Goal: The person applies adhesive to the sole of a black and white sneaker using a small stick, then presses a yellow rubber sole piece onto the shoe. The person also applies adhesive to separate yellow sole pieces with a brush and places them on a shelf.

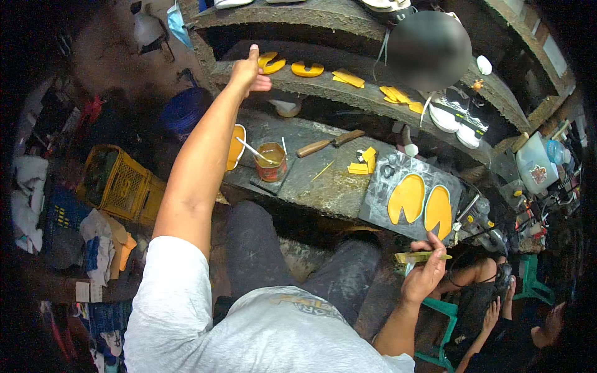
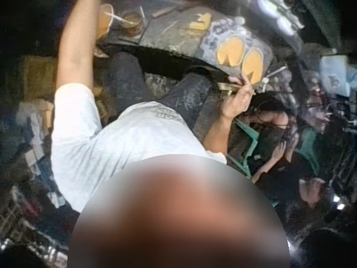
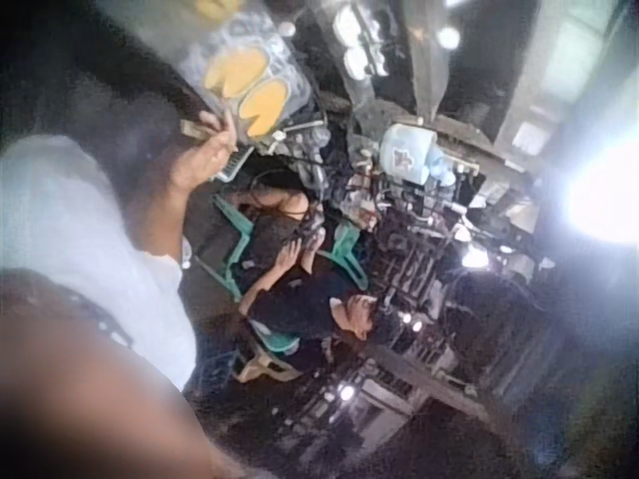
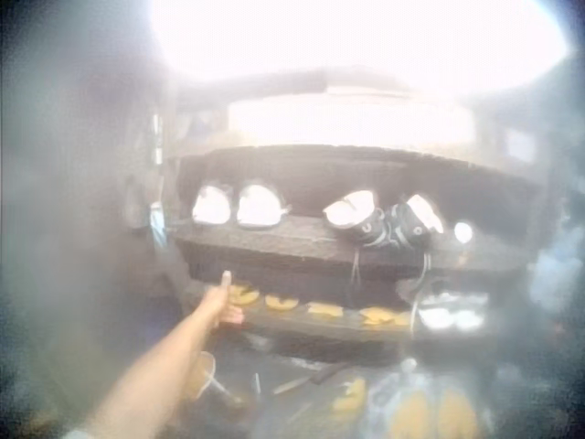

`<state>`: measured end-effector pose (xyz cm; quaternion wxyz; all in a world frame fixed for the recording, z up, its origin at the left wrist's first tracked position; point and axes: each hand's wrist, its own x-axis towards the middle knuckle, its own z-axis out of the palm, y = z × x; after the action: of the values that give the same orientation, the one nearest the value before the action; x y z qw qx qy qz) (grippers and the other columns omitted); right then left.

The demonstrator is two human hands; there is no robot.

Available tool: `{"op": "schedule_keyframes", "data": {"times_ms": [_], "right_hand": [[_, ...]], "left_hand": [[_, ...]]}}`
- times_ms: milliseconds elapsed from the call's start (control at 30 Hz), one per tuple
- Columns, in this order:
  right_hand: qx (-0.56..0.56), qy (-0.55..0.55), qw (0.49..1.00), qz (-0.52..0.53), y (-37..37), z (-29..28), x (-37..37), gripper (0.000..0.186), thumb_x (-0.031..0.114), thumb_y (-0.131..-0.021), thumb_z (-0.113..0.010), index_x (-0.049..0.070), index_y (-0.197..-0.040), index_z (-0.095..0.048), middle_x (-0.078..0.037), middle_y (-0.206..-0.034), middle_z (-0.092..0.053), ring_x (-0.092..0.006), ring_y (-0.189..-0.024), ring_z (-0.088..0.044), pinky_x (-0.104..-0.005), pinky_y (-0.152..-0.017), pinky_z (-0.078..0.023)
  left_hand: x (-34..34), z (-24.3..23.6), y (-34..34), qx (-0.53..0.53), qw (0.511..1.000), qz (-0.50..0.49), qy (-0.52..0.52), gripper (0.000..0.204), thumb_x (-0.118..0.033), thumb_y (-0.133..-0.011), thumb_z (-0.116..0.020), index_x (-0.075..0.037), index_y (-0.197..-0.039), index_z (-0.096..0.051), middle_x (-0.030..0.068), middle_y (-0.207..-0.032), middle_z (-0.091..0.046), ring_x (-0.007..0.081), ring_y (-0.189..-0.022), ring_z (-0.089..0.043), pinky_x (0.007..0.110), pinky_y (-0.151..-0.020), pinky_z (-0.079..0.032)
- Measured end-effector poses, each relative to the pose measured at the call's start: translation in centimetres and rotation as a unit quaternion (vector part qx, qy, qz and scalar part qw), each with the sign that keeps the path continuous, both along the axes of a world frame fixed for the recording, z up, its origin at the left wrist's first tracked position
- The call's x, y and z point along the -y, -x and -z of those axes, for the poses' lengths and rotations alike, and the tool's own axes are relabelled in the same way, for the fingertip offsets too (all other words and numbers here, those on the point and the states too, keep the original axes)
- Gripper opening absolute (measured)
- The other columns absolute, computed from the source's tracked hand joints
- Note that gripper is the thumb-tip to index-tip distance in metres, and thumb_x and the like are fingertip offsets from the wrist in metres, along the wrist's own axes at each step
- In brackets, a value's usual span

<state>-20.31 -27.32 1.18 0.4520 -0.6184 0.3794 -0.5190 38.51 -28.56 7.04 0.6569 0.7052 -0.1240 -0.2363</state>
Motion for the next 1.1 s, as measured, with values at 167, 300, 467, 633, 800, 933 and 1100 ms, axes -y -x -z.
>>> {"op": "schedule_keyframes", "data": {"times_ms": [167,300,467,633,800,933,1100], "right_hand": [[0.001,-0.014,1.0,-0.005,-0.4,0.4,0.5,0.052,0.039,-0.112,-0.034,-0.005,-0.122,-0.06,-0.013,-0.093,-0.068,-0.0187,-0.089,-0.061,-0.0342,-0.089,-0.047],[-0.005,0.005,1.0,0.002,-1.7,0.0,0.5,0.053,0.04,-0.112,-0.033,-0.005,-0.121,-0.061,-0.013,-0.096,-0.067,-0.0196,-0.091,-0.061,-0.0342,-0.088,-0.048],[-0.005,0.025,1.0,0.0,-1.6,-0.6,-0.3,0.053,0.039,-0.112,-0.033,-0.004,-0.12,-0.061,-0.013,-0.096,-0.067,-0.0202,-0.091,-0.061,-0.0351,-0.089,-0.047],[-0.016,0.017,1.0,0.014,-0.2,-0.3,-0.9,0.052,0.039,-0.112,-0.033,-0.004,-0.119,-0.061,-0.014,-0.095,-0.067,-0.02,-0.091,-0.061,-0.0359,-0.089,-0.047],[-0.023,0.024,0.999,0.036,0.9,-0.9,-0.9,0.05,0.038,-0.112,-0.034,-0.004,-0.118,-0.061,-0.013,-0.096,-0.068,-0.019,-0.09,-0.061,-0.0346,-0.086,-0.048],[-0.042,-0.004,0.997,0.067,1.4,-1.4,-0.9,0.047,0.036,-0.111,-0.037,-0.002,-0.119,-0.062,-0.012,-0.098,-0.069,-0.0175,-0.089,-0.062,-0.0325,-0.083,-0.05],[-0.02,0.038,0.998,0.055,2.6,-1.8,0.1,0.041,0.033,-0.111,-0.041,-0.001,-0.119,-0.063,-0.011,-0.1,-0.069,-0.0157,-0.09,-0.063,-0.0297,-0.08,-0.05]], "left_hand": [[-2.5,1.5,1.2,0.396,0.907,-0.106,-0.099,0.05,-0.046,-0.084,-0.078,-0.004,-0.107,-0.064,0.024,-0.101,-0.071,0.0434,-0.097,-0.068,0.051,-0.087,-0.052],[-2.1,2.5,1.2,0.478,0.857,-0.044,-0.187,0.075,-0.044,-0.074,-0.086,-0.006,-0.128,-0.049,0.021,-0.121,-0.065,0.0379,-0.119,-0.06,0.051,-0.102,-0.042],[-0.2,0.9,1.1,0.444,0.866,-0.02,-0.228,0.081,-0.045,-0.071,-0.088,-0.01,-0.131,-0.047,0.0192,-0.127,-0.063,0.039,-0.123,-0.057,0.056,-0.105,-0.037],[1.5,0.7,3.2,0.448,0.85,-0.098,-0.259,0.094,-0.049,-0.066,-0.091,-0.014,-0.139,-0.043,0.0192,-0.136,-0.058,0.0394,-0.13,-0.052,0.056,-0.108,-0.033],[2.5,1.0,4.0,0.412,0.856,-0.133,-0.283,0.103,-0.053,-0.063,-0.092,-0.018,-0.145,-0.039,0.0185,-0.142,-0.054,0.0365,-0.135,-0.047,0.055,-0.11,-0.03],[2.3,0.7,3.6,0.396,0.85,-0.131,-0.322,0.112,-0.063,-0.061,-0.09,-0.019,-0.148,-0.036,0.0213,-0.144,-0.053,0.0403,-0.136,-0.046,0.061,-0.111,-0.03],[2.6,0.6,3.5,0.399,0.85,-0.1,-0.328,0.116,-0.064,-0.066,-0.085,-0.017,-0.156,-0.029,0.0232,-0.147,-0.053,0.0433,-0.139,-0.044,0.068,-0.113,-0.024]]}}
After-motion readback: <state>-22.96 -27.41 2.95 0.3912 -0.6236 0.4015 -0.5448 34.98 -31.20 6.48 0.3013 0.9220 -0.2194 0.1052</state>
